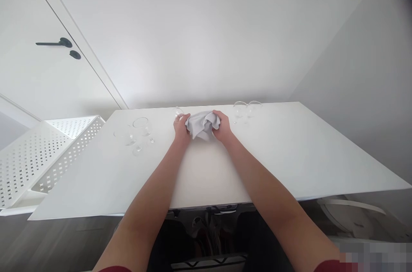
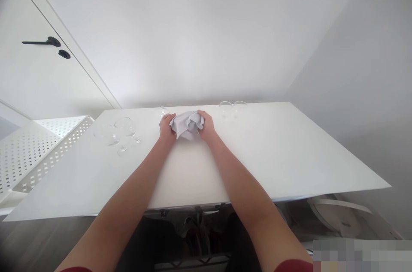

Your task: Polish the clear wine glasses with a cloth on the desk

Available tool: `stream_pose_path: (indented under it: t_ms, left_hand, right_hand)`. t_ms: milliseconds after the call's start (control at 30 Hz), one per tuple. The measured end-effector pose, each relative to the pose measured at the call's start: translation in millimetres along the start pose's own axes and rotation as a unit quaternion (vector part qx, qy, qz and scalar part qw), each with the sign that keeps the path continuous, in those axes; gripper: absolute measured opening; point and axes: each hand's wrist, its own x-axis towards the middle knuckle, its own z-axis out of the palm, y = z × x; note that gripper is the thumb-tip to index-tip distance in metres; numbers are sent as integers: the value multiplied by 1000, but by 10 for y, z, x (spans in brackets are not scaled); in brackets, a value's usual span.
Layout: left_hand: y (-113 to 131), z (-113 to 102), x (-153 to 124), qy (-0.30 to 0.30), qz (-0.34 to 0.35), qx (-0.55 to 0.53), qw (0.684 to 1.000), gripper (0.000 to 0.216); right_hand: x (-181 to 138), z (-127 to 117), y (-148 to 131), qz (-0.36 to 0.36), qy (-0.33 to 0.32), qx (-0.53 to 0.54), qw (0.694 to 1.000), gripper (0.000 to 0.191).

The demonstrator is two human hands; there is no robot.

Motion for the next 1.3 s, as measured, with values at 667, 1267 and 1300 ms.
stream_pose_path:
  t_ms: [667,1267,1300]
  left_hand:
    - [-45,79,-42,-157,-37,-71,984,31]
    - [-75,88,-159,-336,-59,190,921,45]
    - [-70,89,-160,-345,-84,181,917,43]
  right_hand:
    - [0,93,72,-97,40,31,994,27]
    - [-52,63,-32,-81,-61,35,994,46]
    - [-52,47,-46,-67,-52,47,995,48]
